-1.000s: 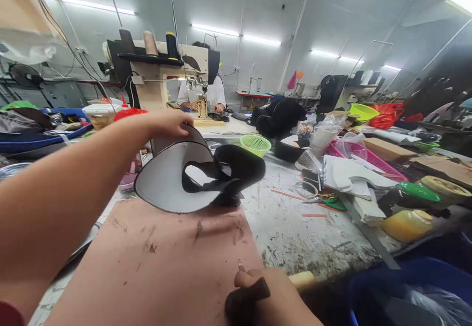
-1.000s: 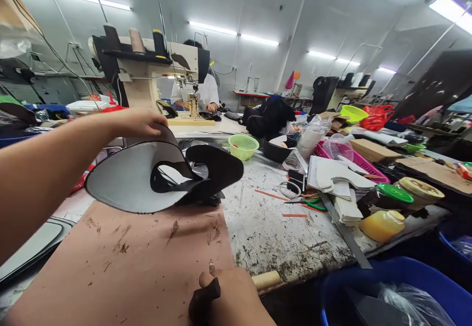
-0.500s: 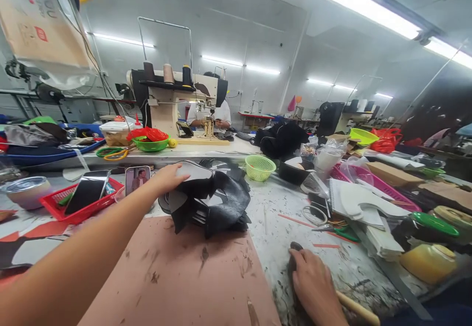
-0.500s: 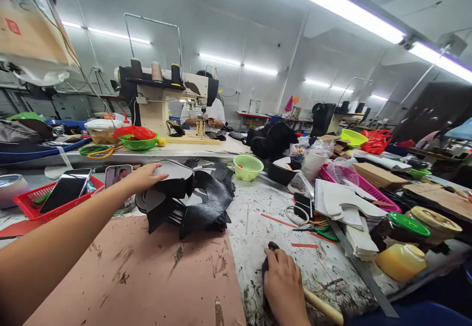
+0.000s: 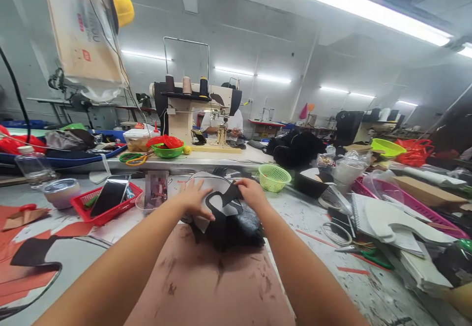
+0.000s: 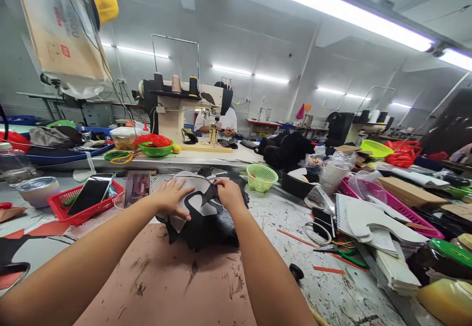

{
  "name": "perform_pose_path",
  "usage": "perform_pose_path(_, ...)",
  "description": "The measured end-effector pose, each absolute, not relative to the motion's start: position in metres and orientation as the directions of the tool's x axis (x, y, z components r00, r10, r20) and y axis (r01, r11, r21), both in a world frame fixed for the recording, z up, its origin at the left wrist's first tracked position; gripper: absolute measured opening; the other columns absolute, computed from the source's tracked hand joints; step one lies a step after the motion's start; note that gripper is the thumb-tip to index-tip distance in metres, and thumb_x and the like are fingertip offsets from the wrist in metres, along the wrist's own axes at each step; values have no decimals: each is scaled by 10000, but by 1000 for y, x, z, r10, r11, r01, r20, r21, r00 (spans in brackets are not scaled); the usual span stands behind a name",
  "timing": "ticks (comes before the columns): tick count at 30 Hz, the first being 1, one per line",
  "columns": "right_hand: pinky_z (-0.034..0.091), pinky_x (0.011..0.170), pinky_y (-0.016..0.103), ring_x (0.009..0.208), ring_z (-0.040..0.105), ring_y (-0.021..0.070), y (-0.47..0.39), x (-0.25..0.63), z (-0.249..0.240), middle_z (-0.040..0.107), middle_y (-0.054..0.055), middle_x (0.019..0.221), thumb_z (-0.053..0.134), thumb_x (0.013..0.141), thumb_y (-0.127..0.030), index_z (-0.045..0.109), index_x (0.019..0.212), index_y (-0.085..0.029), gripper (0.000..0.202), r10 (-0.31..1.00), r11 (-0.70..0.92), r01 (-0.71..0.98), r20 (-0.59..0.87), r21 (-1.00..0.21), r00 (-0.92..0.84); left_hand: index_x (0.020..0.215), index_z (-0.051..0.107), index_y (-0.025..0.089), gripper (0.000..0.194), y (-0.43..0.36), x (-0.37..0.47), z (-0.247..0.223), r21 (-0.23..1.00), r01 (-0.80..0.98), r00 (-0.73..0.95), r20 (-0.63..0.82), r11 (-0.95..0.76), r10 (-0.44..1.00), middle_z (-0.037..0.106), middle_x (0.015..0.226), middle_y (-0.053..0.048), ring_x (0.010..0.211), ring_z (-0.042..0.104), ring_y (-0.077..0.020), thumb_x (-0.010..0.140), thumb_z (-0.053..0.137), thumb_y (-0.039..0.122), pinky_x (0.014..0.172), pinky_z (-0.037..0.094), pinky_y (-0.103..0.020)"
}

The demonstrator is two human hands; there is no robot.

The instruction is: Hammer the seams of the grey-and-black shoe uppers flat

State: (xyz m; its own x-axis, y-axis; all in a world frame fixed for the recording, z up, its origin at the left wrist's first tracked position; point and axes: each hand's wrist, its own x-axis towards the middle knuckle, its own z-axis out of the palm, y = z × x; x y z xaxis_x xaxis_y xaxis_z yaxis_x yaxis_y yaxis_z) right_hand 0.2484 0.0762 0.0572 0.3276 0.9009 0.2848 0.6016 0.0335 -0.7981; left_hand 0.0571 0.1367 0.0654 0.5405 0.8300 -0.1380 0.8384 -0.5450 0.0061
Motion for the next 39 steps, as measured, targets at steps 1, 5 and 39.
perform_pose_path(1, 485, 710, 312, 722, 621, 188, 69, 257, 54, 680, 33, 763, 439, 773, -242, 678, 802, -186, 247, 879, 25, 585, 296, -811, 373, 1395, 308, 301, 1084, 137, 55, 60, 12, 845, 531, -143, -535, 835, 119, 1512, -131, 1363, 32, -416, 458, 709, 671, 1063, 110, -583)
perform_pose_path(5, 507, 710, 320, 729, 628, 178, 12, 297, 66, 672, 64, 845, 353, 809, -306, 646, 935, -147, 357, 720, 58, 533, 405, -844, 563, 1416, 266, 270, 1054, 141, 55, 49, 45, 876, 482, -124, -480, 867, 144, 1503, -169, 1352, 88, -440, 548, 561, 790, 1035, 161, -610)
perform_pose_path(39, 424, 950, 363, 1069, 575, 220, -192, 359, -110, 623, 104, 1149, 353, 678, -14, 545, 1195, -138, 565, 911, -310, 949, 267, -66, 316, 1311, 458, 299, 591, -45, -16, -5, 243, 448, 894, -99, -861, 437, 370, 1429, -95, 1307, 336, -314, 763, 623, 448, 1061, 284, -483)
